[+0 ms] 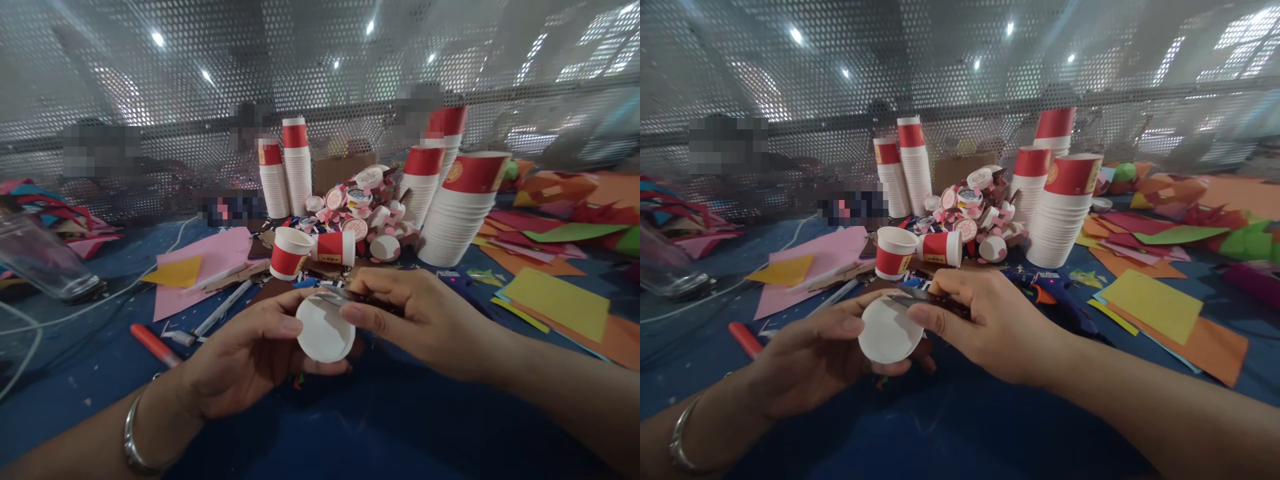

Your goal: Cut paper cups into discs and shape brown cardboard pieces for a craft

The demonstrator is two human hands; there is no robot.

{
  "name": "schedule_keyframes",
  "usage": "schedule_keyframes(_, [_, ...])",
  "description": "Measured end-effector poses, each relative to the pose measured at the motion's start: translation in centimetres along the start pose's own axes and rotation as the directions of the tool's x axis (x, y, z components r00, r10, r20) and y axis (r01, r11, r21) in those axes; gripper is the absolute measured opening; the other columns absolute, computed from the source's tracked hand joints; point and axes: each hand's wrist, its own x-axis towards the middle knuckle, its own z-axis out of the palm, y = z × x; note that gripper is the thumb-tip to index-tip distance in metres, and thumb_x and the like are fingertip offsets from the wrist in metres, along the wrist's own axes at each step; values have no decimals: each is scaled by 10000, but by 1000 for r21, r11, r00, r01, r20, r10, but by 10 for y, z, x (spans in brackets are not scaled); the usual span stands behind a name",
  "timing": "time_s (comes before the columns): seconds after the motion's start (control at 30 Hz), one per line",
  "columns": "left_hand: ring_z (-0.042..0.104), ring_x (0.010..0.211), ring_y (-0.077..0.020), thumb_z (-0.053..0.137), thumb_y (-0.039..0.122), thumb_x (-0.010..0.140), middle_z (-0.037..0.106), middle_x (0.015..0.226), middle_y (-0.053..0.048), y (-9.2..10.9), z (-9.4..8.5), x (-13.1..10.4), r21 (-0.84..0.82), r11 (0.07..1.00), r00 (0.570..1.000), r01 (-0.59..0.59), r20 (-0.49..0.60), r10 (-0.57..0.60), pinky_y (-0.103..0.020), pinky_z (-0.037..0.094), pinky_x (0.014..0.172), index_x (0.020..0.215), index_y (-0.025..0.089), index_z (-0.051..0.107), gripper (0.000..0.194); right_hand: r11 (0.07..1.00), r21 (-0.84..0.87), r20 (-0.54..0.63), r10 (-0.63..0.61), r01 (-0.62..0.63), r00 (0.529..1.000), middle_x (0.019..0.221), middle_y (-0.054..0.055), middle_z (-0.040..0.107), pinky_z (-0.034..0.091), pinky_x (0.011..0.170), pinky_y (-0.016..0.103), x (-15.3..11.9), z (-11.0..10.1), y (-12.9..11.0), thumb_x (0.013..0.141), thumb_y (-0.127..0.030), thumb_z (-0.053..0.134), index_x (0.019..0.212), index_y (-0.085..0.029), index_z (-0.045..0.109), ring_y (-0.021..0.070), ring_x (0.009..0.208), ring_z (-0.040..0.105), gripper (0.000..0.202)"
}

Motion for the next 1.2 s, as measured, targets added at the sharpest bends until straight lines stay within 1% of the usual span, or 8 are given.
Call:
schedule_keyframes(0.47, [749,1086,-263,649,168,865,772,1168,-137,3,0,-1,-22,999,999,39,18,-39,-268,609,912,1149,102,755,310,998,56,-48,-22,24,999,714,-16,541,338,565,258,0,-3,5,1030,-506,507,776,-175,605,109,635,459,429])
schedule_keyframes(0.63, [782,903,-221,581,187,928,792,1018,-92,-7,5,4,160,982,947,100,-319,-45,-264,618,738,1042,158,699,166,991,106,-75,85,-77,994,616,-47,427,254,476,253,2,-1,10,989,-585,547,774,-184,574,94,539,364,456])
schedule_keyframes(0.7, [776,813,-207,585,220,968,801,880,-72,-11,10,2,488,867,929,96,-358,98,-261,590,689,986,174,661,90,992,83,-88,105,-98,991,609,-45,440,240,468,257,2,1,11,976,-612,554,817,-186,600,96,529,360,458])
schedule_keyframes(0.77, [761,773,-200,597,282,995,804,838,-56,-12,15,-2,751,658,936,47,-264,234,-277,572,684,997,193,654,106,995,41,-98,90,-87,991,635,-31,490,260,483,262,2,3,12,971,-615,565,839,-187,617,104,547,391,450])
schedule_keyframes(0.87, [745,756,-183,589,303,1007,804,873,-40,-10,20,-7,878,479,924,-29,-159,347,-281,564,668,994,206,683,136,999,7,-99,53,-52,994,724,-1,577,329,539,265,2,5,13,982,-590,565,836,-188,629,122,619,470,432])
schedule_keyframes(0.93, [724,720,-167,599,300,1002,791,864,-22,-8,19,-8,898,435,890,-56,-153,430,-276,557,648,983,216,695,129,998,13,-95,64,-63,993,748,8,590,344,555,269,3,6,14,990,-583,554,839,-189,633,129,640,485,430])
schedule_keyframes(1.03, [699,754,-161,615,303,990,763,905,-20,-2,7,-3,922,383,770,-54,-206,604,-292,563,714,1000,217,716,133,987,102,-88,130,-121,988,701,-5,544,316,512,267,5,5,15,978,-606,559,834,-193,620,119,591,444,441])
schedule_keyframes(1.2, [689,873,-163,611,243,976,745,960,-19,9,-19,6,899,438,613,-20,-335,715,-267,564,776,1033,215,726,131,972,179,-135,177,-151,975,610,-36,434,266,459,259,9,2,17,964,-625,572,833,-194,605,93,505,346,451])
